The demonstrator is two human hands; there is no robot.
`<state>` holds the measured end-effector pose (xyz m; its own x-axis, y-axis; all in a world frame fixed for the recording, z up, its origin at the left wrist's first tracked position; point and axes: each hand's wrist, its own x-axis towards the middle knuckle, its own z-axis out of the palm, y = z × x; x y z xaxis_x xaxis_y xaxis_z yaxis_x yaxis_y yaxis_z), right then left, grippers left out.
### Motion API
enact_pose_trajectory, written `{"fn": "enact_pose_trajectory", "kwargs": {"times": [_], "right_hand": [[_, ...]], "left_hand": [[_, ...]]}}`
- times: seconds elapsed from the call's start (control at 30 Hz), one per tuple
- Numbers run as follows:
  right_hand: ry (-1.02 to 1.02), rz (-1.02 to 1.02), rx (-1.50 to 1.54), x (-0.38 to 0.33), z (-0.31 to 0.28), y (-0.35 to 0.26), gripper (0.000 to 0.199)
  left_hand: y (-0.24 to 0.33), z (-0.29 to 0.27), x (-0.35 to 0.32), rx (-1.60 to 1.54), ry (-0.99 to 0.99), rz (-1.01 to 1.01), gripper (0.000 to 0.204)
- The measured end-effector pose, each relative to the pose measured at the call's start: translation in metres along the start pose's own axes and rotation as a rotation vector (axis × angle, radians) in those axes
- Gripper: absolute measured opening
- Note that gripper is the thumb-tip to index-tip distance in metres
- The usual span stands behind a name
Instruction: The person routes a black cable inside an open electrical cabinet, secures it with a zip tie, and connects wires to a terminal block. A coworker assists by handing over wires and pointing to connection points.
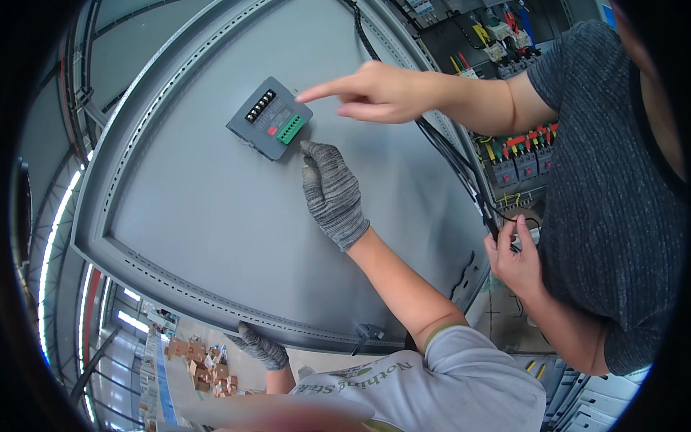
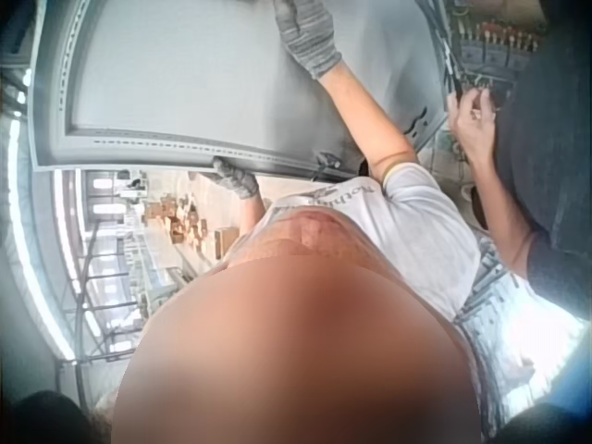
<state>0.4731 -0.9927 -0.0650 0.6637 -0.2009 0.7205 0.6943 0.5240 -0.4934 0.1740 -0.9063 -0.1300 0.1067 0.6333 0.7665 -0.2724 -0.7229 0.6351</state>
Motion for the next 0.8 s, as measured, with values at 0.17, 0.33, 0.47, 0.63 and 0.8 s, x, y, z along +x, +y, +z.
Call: {"fn": "enact_pose_trajectory", "kwargs": {"times": [0.17, 0.33, 0.47, 0.63, 0.8], "right_hand": [[0.028, -0.046, 0.029, 0.004, -0.002, 0.000, 0.026], [0.059, -0.253, -0.190, 0.034, -0.013, -0.010, 0.024], [0.008, -0.366, -0.279, 0.055, -0.016, -0.007, 0.023], [-0.093, -0.384, -0.395, 0.056, -0.016, -0.001, 0.023], [-0.123, -0.406, -0.361, 0.057, -0.014, 0.005, 0.024]], "left_hand": [[0.003, 0.001, 0.000, 0.048, -0.014, 0.015, 0.072], [0.012, 0.007, -0.003, 0.099, -0.007, 0.010, 0.073], [0.008, 0.006, -0.001, 0.064, -0.007, 0.018, 0.073], [0.003, 0.001, -0.001, 0.027, 0.000, 0.020, 0.072], [0.004, 0.004, 0.000, 0.029, -0.003, 0.017, 0.071]]}}
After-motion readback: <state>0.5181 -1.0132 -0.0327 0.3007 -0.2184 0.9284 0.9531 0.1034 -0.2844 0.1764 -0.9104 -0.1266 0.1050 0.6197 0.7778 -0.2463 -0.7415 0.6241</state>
